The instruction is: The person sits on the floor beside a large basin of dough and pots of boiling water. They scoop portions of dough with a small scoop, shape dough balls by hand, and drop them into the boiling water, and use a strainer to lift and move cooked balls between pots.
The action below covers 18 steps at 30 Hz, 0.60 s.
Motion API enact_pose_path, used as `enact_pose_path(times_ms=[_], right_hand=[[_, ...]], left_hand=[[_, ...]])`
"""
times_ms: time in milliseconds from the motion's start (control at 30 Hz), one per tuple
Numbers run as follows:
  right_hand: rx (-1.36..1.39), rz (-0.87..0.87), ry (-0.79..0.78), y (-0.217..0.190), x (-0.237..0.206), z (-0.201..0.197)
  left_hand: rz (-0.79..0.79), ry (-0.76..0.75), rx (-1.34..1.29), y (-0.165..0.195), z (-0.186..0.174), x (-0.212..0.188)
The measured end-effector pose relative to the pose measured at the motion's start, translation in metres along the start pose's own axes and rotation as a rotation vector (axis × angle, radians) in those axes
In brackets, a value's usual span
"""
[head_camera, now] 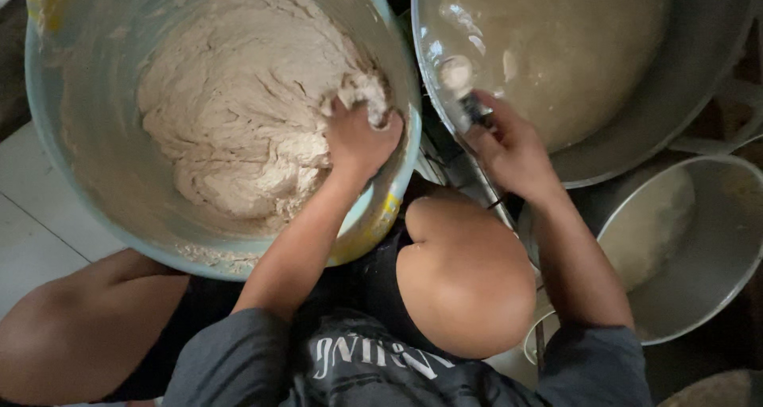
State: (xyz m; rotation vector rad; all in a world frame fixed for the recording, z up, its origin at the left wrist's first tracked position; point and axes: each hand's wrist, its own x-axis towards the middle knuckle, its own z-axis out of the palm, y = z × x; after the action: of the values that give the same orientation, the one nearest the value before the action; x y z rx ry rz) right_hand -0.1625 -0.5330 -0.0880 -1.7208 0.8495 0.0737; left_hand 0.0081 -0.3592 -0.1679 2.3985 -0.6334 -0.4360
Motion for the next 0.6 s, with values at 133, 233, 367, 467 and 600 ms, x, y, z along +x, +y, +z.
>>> enact_pose_path(times_ms=[133,233,367,467,600], right_hand=[[-0.398,-0.212,0.199,0.010,0.013,-0.015],[-0.417,-0.160,0.211,0.003,0.012,-0.013],[0.037,0.168,-0.029,-0.016,-0.006,0.010],[-0.173,-0.050,-0.139,-0.031,-0.014,0.032],[-0.183,-0.064,-0.222,-0.049,-0.009,0.045]], left_hand=[[0.109,0.103,-0.108,-0.007,0.001,-0.003],[0.145,0.110,-0.312,-0.008,0.000,-0.001],[0.125,0.129,-0.498,-0.001,-0.001,-0.005],[0.195,0.132,-0.567,0.001,-0.005,-0.006],[0.145,0.046,-0.442,0.002,-0.011,-0.001]])
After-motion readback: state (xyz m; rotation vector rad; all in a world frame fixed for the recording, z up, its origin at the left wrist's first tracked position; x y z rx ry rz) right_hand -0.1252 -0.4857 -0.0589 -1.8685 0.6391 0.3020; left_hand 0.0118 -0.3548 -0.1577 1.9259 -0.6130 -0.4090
